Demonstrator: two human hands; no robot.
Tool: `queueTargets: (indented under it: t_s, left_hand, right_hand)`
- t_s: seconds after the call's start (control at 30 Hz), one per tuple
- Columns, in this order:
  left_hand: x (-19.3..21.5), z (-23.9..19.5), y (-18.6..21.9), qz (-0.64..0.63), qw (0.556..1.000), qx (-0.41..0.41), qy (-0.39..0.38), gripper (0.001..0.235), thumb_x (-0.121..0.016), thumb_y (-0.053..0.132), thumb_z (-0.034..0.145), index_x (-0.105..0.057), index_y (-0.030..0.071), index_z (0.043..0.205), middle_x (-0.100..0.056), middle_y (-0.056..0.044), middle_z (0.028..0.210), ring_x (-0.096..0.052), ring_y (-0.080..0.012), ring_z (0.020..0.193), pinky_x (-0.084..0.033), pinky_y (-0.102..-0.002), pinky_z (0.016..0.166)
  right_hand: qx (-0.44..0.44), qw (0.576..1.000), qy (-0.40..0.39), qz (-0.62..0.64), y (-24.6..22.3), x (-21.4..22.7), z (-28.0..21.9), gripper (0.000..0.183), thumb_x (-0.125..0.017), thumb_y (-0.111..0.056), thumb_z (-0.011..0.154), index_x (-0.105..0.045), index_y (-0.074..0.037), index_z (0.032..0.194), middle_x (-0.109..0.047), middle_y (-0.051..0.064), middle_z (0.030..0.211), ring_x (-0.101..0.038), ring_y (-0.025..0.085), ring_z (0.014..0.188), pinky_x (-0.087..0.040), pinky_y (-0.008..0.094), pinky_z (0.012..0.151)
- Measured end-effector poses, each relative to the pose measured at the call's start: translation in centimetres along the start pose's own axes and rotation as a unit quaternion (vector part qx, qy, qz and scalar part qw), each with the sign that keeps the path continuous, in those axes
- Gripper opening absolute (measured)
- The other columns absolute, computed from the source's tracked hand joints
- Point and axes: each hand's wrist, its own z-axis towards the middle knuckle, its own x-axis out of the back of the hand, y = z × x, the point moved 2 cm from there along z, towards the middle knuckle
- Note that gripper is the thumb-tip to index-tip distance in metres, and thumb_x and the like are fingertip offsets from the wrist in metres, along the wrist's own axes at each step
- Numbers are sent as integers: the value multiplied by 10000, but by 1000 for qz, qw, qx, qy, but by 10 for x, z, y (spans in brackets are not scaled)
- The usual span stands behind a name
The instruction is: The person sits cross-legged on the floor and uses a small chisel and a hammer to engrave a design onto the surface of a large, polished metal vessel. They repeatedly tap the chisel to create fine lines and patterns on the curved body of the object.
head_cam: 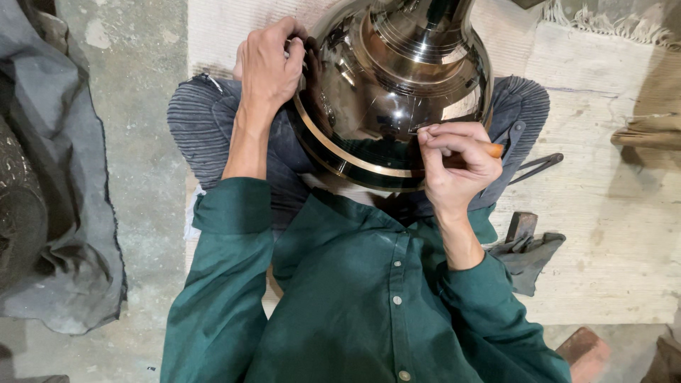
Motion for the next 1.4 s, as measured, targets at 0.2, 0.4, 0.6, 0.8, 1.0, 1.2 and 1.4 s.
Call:
queueTargets:
  t_s: [0.2, 0.4, 0.6, 0.8, 1.0, 1.2, 1.4]
  left_hand:
    - [0, 1, -1, 0, 1000, -4, 2, 208, -575, 136, 904, -747, 44, 975, -710, -134, 732, -693, -287, 652, -526, -427, 695]
    - [-1, 0, -2, 5, 1000, -4, 1, 206, -577, 133, 905, -752, 45, 969, -707, -129, 719, -686, -280, 639, -519, -426, 677]
    - [-2, 2, -2, -2, 1000, -2, -3, 214, -564, 128, 907, -750, 41, 970, -698, -115, 697, -676, -253, 602, -522, -411, 668]
    - [-2, 0, -2, 0, 1000, -6, 0, 203, -569, 120, 906, -745, 36, 961, -701, -126, 715, -679, -267, 624, -517, -416, 663]
    - [-2, 1, -1, 0, 1000, -12, 5, 202, -578, 123, 905, -747, 38, 978, -707, -141, 732, -689, -293, 645, -522, -426, 674]
    - [0, -1, -1, -1, 1000, -15, 7, 195, -587, 131, 909, -743, 39, 980, -708, -150, 751, -695, -312, 676, -523, -435, 689]
    - [-1, -1, 0, 1, 1000, -15, 8, 191, -591, 132, 898, -745, 42, 968, -703, -141, 733, -690, -305, 666, -515, -432, 687]
  right_hand:
    - [23, 999, -23, -2, -3, 2, 0, 181, -819, 133, 906, -708, -5, 871, -708, 94, 986, -693, 113, 853, -565, 217, 736]
    - [14, 1000, 3, -16, -1, 1, -3, 186, -824, 143, 865, -698, 11, 828, -709, 109, 956, -675, 132, 839, -534, 216, 719]
    - [39, 999, -17, 3, -4, 1, -3, 192, -810, 161, 883, -692, 15, 843, -694, 106, 969, -701, 163, 905, -609, 262, 813]
    - [34, 999, 2, 3, -3, -1, -6, 191, -810, 160, 883, -688, 21, 835, -699, 110, 970, -708, 172, 908, -602, 261, 805]
    - [55, 998, -17, -16, -4, 2, -7, 198, -811, 158, 871, -690, 7, 828, -701, 110, 953, -706, 170, 898, -606, 267, 810]
    - [56, 998, 7, -20, -2, -1, -10, 183, -818, 146, 878, -694, 17, 843, -710, 119, 971, -701, 171, 916, -581, 257, 810]
    - [44, 999, 22, -19, -1, -3, -12, 167, -821, 129, 894, -701, 22, 851, -709, 118, 990, -706, 172, 913, -591, 257, 798]
